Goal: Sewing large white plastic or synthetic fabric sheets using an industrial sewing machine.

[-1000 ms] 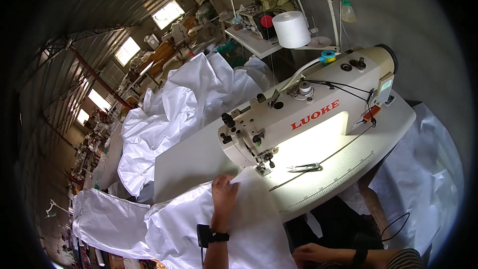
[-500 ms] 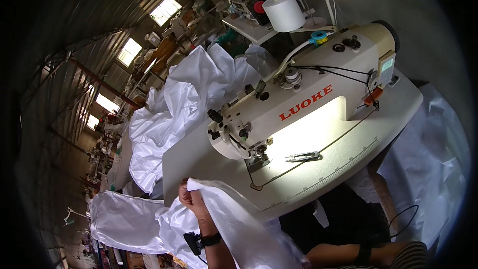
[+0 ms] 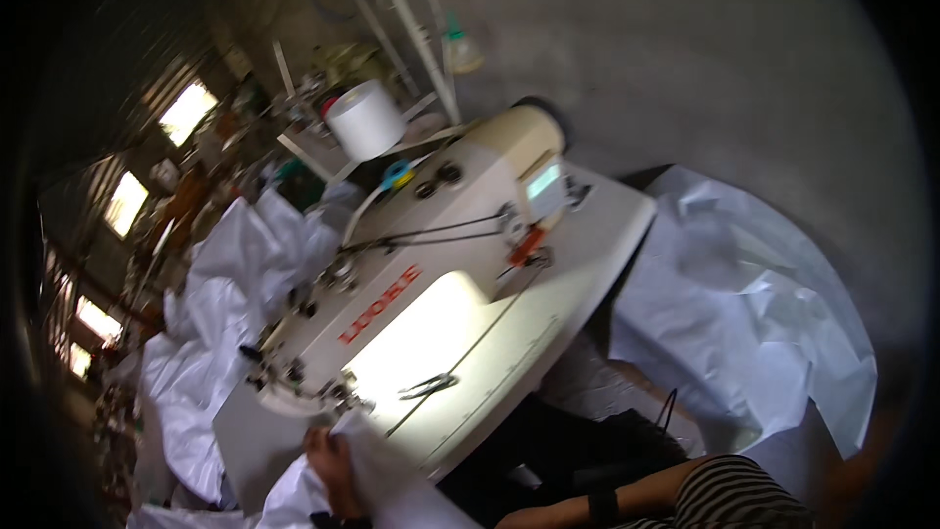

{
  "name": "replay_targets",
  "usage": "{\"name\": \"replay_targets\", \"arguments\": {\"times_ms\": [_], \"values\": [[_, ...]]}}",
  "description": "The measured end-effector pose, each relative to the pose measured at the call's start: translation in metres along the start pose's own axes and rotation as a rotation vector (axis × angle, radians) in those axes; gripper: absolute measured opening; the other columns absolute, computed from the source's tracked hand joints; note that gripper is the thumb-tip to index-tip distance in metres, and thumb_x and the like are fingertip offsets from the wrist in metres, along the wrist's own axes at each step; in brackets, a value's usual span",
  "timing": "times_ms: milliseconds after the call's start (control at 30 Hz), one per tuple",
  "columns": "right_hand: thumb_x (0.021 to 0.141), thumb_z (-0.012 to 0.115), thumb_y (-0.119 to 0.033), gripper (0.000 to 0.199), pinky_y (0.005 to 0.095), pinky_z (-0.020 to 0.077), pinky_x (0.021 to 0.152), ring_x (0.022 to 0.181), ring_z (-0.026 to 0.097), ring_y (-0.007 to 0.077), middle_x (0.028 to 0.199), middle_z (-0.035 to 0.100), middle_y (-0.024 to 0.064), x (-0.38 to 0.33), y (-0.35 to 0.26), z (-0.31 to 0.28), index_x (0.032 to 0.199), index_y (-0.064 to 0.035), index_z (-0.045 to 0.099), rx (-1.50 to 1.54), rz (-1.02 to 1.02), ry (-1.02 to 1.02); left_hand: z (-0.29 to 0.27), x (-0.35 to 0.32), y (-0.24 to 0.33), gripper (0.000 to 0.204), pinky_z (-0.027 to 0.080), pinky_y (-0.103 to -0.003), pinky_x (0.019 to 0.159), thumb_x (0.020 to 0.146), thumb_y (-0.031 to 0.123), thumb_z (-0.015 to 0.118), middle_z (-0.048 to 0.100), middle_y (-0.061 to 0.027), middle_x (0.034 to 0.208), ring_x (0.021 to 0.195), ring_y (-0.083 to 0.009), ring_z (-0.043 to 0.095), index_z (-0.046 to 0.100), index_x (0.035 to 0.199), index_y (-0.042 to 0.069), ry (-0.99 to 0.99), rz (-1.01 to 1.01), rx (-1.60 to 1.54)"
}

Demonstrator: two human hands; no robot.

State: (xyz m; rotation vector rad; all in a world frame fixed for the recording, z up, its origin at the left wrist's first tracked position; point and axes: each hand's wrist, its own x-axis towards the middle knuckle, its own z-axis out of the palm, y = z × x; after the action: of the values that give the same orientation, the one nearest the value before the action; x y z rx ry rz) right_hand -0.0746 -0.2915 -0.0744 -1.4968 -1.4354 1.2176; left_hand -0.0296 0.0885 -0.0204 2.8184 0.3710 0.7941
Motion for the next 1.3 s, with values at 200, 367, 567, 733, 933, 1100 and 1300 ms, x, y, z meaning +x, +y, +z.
{"name": "replay_targets", "arguments": {"times_ms": [200,367,567,733,933,1100,1300], "values": [[0.099,0.061,-0.032,0.04,0.0413,0.0529,0.095,0.113,0.063,0.0345,0.127,0.06,0.0144,-0.145,0.027,-0.059,0.132,-0.0094,0.058,-0.31,0.186,0.927,-0.02,0.003,0.024,0.013,0.052,-0.046,0.073,0.08,0.02,0.068,0.07,-0.0137,0.089,0.083,-0.0327,0.066,0.068,0.08,0.007,0.237,0.221,0.511],[0.08,0.078,-0.031,0.07,0.0565,0.0274,0.119,0.144,0.036,0.0325,0.147,0.045,0.0121,-0.308,0.064,-0.099,0.142,-0.0118,0.052,-0.987,1.085,1.164,-0.024,0.001,0.035,0.017,0.054,-0.045,0.064,0.085,0.022,0.068,0.069,-0.0123,0.087,0.073,-0.0325,0.065,0.071,0.085,0.006,0.23,0.045,0.34],[0.079,0.078,-0.044,0.098,0.0573,0.0133,0.124,0.153,0.021,0.0297,0.164,0.026,0.0099,-0.467,0.12,-0.088,0.159,-0.0168,0.028,-1.047,1.737,1.276,-0.024,-0.009,0.017,0.02,0.052,-0.045,0.064,0.09,0.017,0.068,0.065,-0.0187,0.09,0.072,-0.0348,0.062,0.068,0.099,0.0,0.039,-0.051,0.108],[0.089,0.07,-0.037,0.033,0.0455,0.052,0.082,0.091,0.066,0.0332,0.091,0.068,0.0152,-0.527,0.173,-0.096,0.102,-0.0067,0.068,-0.545,1.51,1.529,-0.019,-0.027,-0.011,0.024,0.052,-0.045,0.069,0.096,0.019,0.065,0.064,-0.02,0.093,0.074,-0.0357,0.06,0.066,0.106,-0.003,0.126,-0.01,0.044],[0.1,0.064,-0.04,0.041,0.0322,0.0552,0.088,0.096,0.065,0.0136,0.108,0.069,0.0024,-0.524,0.05,-0.104,0.124,-0.0072,0.065,0.649,-0.141,2.273,-0.016,-0.055,-0.045,0.018,0.053,-0.041,0.071,0.097,0.008,0.064,0.067,-0.022,0.098,0.076,-0.0339,0.063,0.066,0.11,-0.004,0.589,-0.083,-0.202],[0.1,0.061,-0.03,0.039,0.0351,0.0572,0.095,0.108,0.068,0.0202,0.115,0.071,0.0081,-0.467,-0.104,-0.103,0.13,-0.0052,0.06,0.704,-0.491,1.799,-0.029,-0.057,-0.053,0.018,0.053,-0.042,0.073,0.096,0.009,0.063,0.067,-0.0219,0.099,0.079,-0.0349,0.063,0.066,0.109,-0.003,0.562,-0.146,-0.257],[0.099,0.06,-0.015,0.033,0.0274,0.0494,0.089,0.104,0.062,0.0138,0.113,0.066,0.0043,-0.285,-0.183,-0.154,0.13,-0.0043,0.058,0.391,-0.269,1.224,-0.064,-0.055,-0.046,0.018,0.052,-0.043,0.076,0.096,0.01,0.063,0.067,-0.0218,0.1,0.083,-0.036,0.063,0.066,0.109,-0.002,0.541,-0.18,-0.379]]}}
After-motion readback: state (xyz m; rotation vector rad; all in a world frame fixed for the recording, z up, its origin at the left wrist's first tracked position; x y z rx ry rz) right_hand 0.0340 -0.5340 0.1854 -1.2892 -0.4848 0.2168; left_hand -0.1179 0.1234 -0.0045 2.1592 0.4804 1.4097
